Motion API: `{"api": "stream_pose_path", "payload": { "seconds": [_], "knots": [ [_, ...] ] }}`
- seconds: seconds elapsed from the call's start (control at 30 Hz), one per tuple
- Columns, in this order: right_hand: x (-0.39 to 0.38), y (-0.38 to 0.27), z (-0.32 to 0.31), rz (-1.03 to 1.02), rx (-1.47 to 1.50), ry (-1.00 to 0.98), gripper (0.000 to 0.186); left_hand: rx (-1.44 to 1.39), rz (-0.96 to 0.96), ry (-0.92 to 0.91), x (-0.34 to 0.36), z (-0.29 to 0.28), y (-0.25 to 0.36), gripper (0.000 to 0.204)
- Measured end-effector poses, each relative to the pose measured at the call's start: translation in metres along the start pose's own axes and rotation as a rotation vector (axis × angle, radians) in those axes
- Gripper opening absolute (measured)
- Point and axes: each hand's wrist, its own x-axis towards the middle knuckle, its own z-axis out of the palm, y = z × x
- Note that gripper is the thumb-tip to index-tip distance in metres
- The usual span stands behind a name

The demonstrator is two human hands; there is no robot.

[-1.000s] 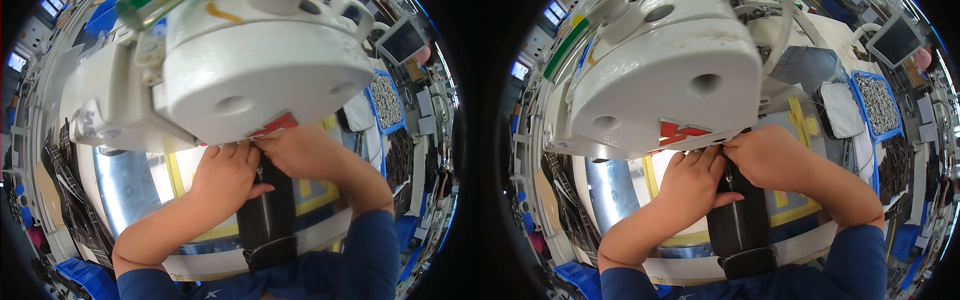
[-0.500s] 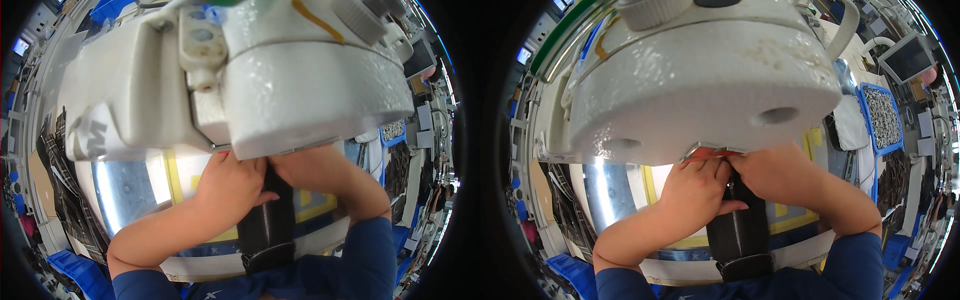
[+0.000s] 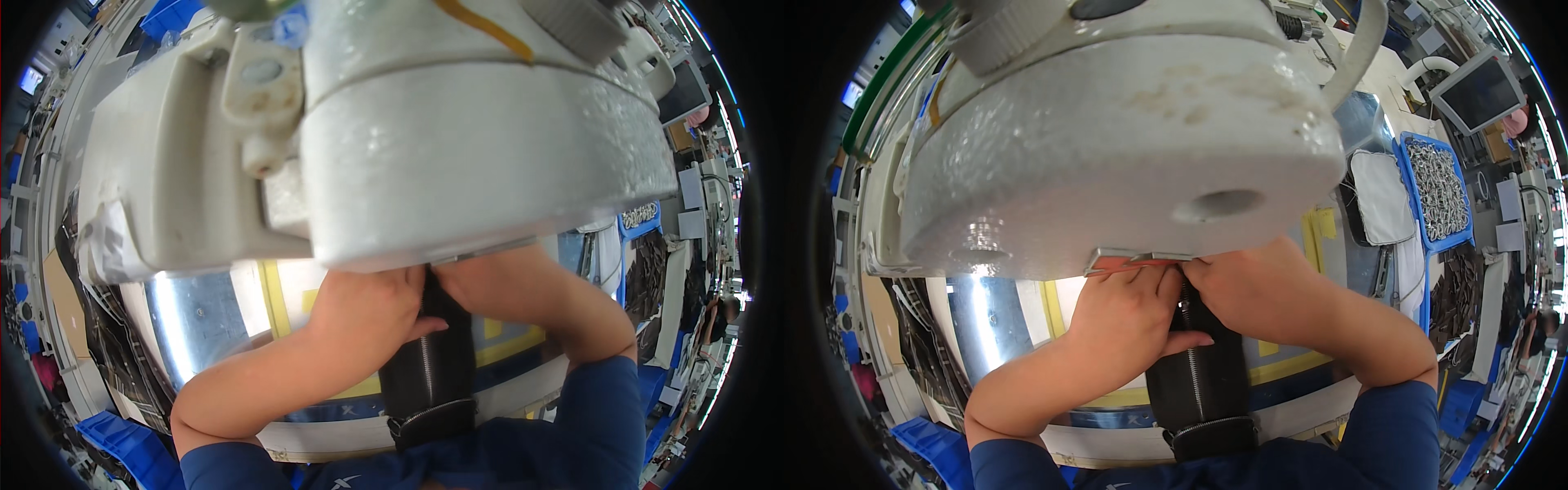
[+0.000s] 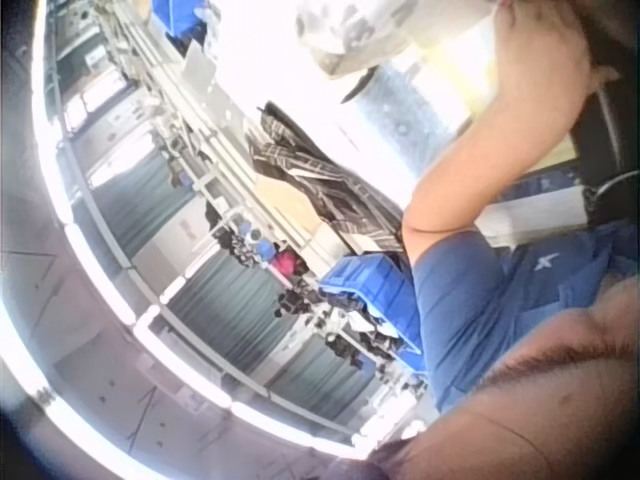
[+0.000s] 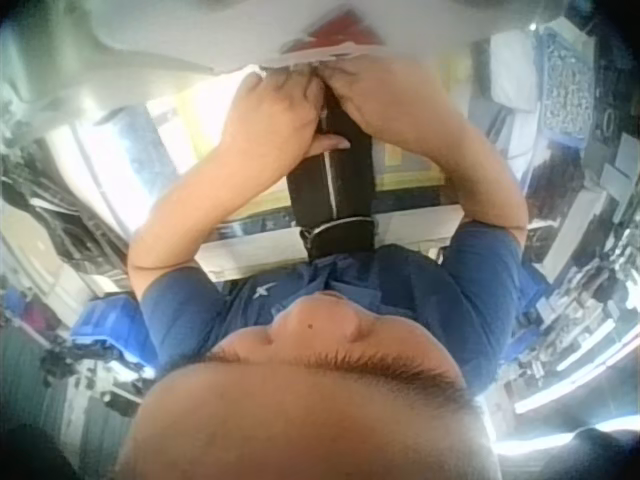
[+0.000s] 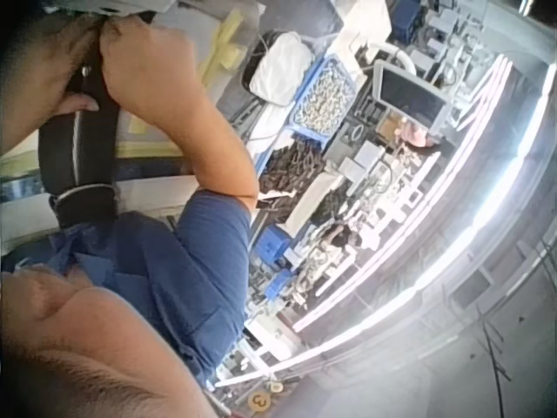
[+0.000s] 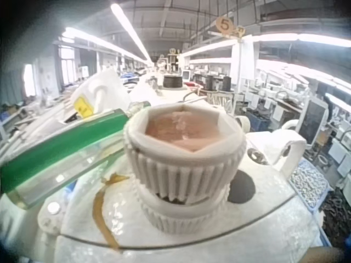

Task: The person aligns a zipper with a plaid fabric piece and sews it using a sewing machine. They repeat this process with multiple fabric pieces, guiding each under the needle and stitching along the zipper edge. The finished pieces are placed aside on the table.

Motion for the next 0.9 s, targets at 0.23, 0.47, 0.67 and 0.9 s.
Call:
{"api": "stream_pose_path", "payload": {
  "seconds": [0.23, 0.47, 0.67, 0.9],
  "knots": [
    [-0.002, -0.006, 0.000, 0.027, 0.065, 0.019, 0.021, 0.044, 0.004, 0.028, -0.003, -0.003, -0.001, 0.073],
    [-0.008, -0.002, 0.010, -0.008, 0.095, -0.050, 0.022, 0.023, 0.035, -0.018, -0.007, -0.004, -0.002, 0.087],
    [-0.018, 0.008, 0.008, 0.017, 0.053, -0.124, 0.027, -0.048, 0.070, 0.009, -0.001, -0.004, 0.000, 0.099],
    [-0.061, 0.029, -0.002, 0.083, 0.151, -0.076, 0.030, 0.003, 0.166, 0.065, 0.003, 0.015, 0.008, 0.092]
  ]
}}
